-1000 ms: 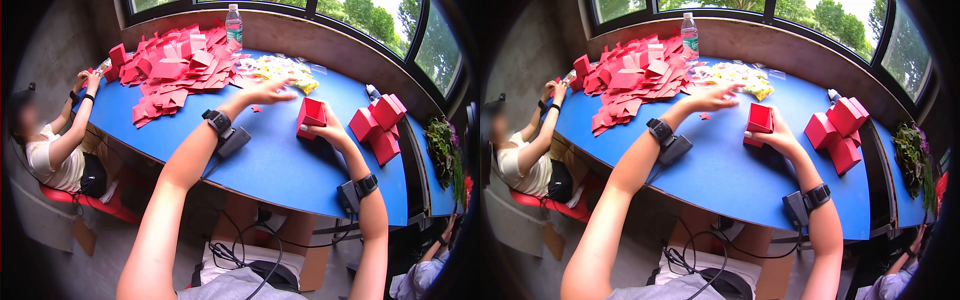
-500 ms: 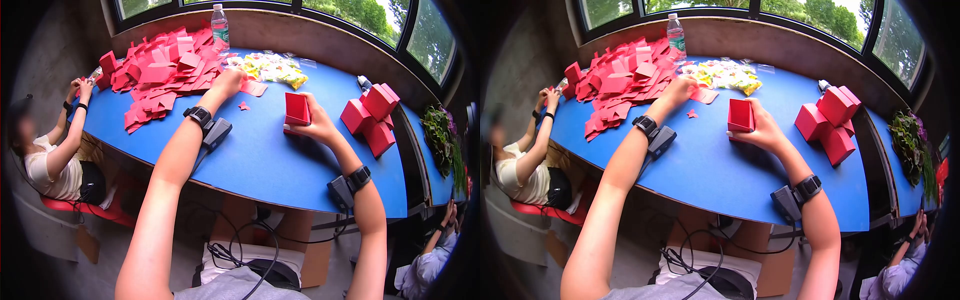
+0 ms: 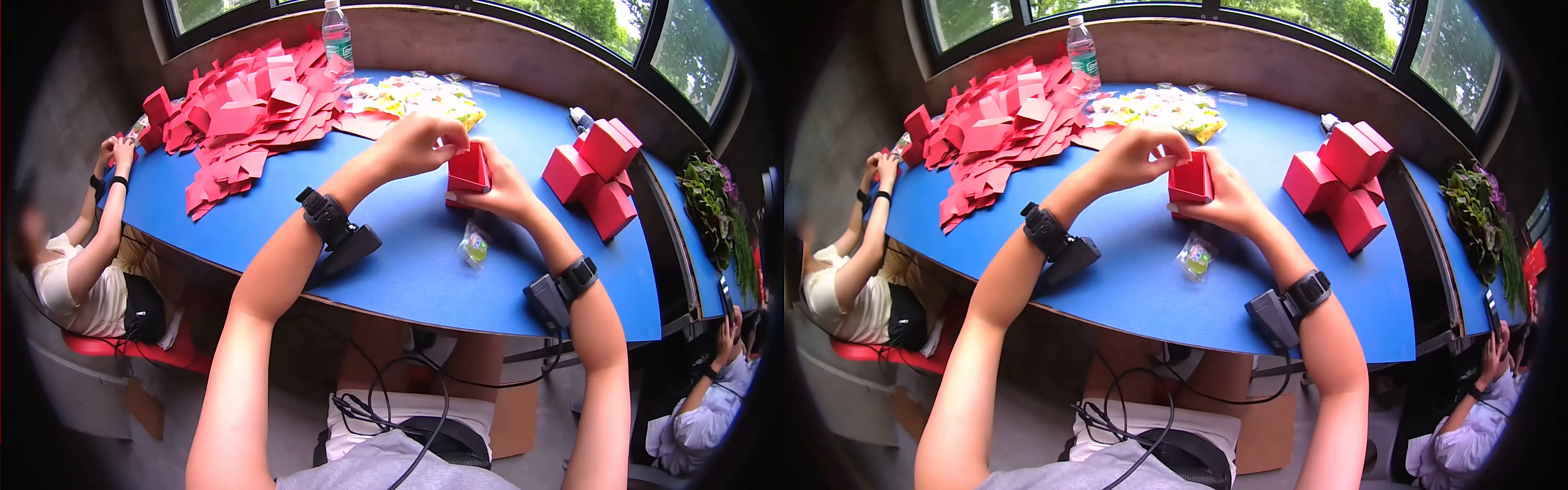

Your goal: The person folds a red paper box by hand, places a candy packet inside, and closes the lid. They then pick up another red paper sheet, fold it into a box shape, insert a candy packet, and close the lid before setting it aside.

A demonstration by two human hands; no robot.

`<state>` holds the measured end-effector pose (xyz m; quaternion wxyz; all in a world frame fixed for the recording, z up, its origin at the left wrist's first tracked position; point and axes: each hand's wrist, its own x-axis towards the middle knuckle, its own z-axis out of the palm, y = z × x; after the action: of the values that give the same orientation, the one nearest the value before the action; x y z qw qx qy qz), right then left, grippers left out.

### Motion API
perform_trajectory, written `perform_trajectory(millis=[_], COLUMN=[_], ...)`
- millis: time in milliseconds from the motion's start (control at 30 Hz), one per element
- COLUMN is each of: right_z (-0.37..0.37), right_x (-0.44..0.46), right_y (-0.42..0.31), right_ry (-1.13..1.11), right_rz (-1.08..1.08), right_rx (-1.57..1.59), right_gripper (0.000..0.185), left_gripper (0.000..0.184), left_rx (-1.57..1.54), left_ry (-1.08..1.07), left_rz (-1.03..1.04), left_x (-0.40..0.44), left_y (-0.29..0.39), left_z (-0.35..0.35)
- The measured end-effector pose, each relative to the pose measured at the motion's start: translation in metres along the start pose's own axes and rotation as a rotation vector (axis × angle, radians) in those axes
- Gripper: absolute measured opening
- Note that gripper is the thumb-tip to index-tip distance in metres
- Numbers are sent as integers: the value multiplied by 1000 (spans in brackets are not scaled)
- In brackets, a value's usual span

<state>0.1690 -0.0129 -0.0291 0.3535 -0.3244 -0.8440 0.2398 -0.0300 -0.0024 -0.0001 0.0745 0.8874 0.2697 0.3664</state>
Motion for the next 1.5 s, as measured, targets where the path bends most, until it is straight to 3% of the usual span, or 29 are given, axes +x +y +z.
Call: perform_trajectory(millis=[133,200,267,333,533,600,667,733,800,867,933,1067,1200,1267,1300,1333,1433,1500], right_z=[1,0,2,0,-3,-4,-5,-3,-3,-1,0,1,5,6,7,7,11,11], right_x=[0,1,2,3,3,2,2,2,1,2,2,1,1,1,1,1,1,1], right_y=[7,10,28,22,17,13,24,18,8,5,5,1,-5,-7,-8,-9,-12,-13], right_ry=[4,39,58,94,134,138,123,142,127,113,80,45,50,53,58,57,75,89], right_rz=[86,92,42,96,143,134,46,45,38,31,-61,-86,-127,-133,-141,-141,-188,-211], right_rx=[54,32,143,100,11,-67,-102,-119,-110,-106,-72,-57,-3,-37,-72,-72,-132,-171], right_gripper=[76,74,72,70,71,72,74,73,73,73,72,71,69,69,69,69,67,69], left_gripper=[12,16,24,35,44,35,26,20,19,16,14,17,15,19,31,31,43,42], left_rx=[-89,-306,-321,-272,-266,-302,-681,-593,-373,-279,-142,37,66,334,320,319,65,4], left_ry=[149,-123,-541,-675,-743,-736,-556,-266,208,214,59,-20,-8,153,138,139,57,22], left_rz=[-37,-134,-85,29,-55,-43,-221,-236,-172,-147,-153,-139,-172,-113,-161,-162,-428,-466], left_x=[4,4,3,-6,-5,-6,-4,1,4,1,-1,-1,-1,-1,-1,-2,-3,-3], left_y=[17,38,46,51,47,35,17,17,5,-16,-1,9,17,25,22,18,12,16], left_z=[-7,-18,-14,6,17,17,11,-11,-8,1,1,-3,-3,-4,-2,2,5,3])
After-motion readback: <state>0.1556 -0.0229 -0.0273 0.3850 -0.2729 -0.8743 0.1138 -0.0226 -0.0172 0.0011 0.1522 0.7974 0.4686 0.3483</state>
